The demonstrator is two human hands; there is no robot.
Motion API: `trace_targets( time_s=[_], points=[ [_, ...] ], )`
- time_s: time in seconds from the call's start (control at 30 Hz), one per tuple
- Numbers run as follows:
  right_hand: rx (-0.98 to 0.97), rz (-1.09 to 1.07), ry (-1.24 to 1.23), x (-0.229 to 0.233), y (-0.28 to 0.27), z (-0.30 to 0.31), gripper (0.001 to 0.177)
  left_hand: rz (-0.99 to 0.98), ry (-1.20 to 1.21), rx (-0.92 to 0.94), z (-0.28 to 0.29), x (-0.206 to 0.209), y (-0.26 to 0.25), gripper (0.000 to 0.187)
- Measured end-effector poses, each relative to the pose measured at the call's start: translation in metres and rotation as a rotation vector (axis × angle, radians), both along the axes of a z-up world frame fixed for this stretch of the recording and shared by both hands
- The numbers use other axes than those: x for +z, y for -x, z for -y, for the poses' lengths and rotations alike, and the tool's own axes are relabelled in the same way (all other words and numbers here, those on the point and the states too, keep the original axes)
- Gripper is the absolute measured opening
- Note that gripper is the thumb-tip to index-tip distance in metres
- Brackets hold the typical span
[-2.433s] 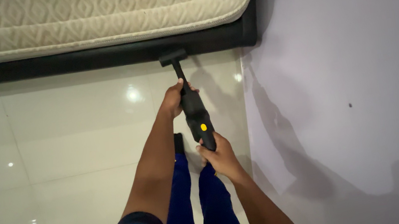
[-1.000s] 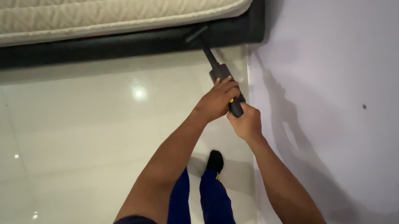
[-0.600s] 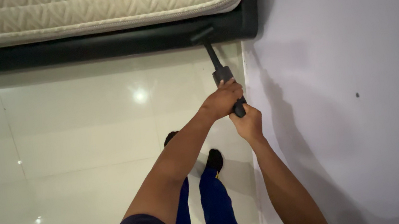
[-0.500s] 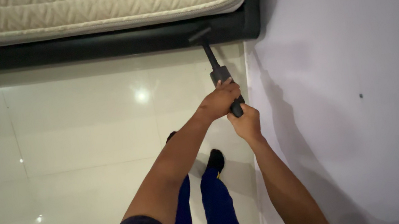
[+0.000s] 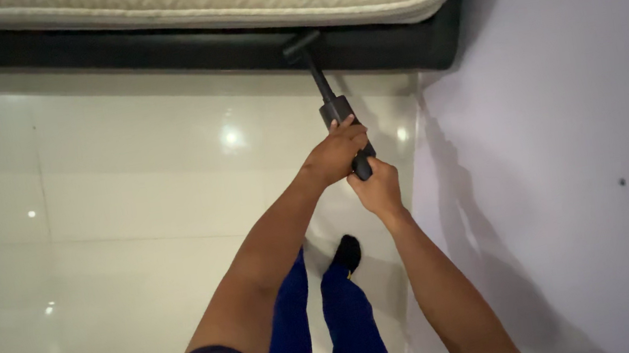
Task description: The person vacuums a mattress by moving a handheld vacuum cleaner across its top surface and along its edges.
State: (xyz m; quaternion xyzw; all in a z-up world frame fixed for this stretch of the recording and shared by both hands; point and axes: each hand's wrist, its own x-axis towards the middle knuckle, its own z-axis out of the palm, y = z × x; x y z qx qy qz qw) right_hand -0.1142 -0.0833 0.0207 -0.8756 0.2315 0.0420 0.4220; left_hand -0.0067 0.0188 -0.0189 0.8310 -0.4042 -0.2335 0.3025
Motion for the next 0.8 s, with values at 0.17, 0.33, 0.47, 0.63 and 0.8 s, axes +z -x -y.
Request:
trace_targets(
  time_s=[0.17,0.33,0.47,0.63,0.8],
  points=[
    [0.050,0.018,-0.010,-0.003,-0.016,-0.029,0.018,-0.024,0.029,0.045,-0.039,0.001,-0.011,0.028],
    [0.114,0.056,0.004,-0.004,-0.036,-0.060,0.017,-0.030,0.036,0.107,-0.075,-0.001,-0.025,0.033],
    [0.140,0.012,0.031,-0.009,-0.046,-0.080,0.018,-0.009,0.095,0.130,-0.097,-0.008,-0.033,0.037],
    [0.164,0.032,0.084,-0.015,-0.044,-0.091,0.020,-0.024,0.119,0.138,-0.108,-0.011,-0.029,0.041],
    [0.084,-0.042,0.095,-0.010,-0.037,-0.082,0.023,0.019,0.184,0.136,-0.096,-0.023,-0.022,0.036]
  ],
)
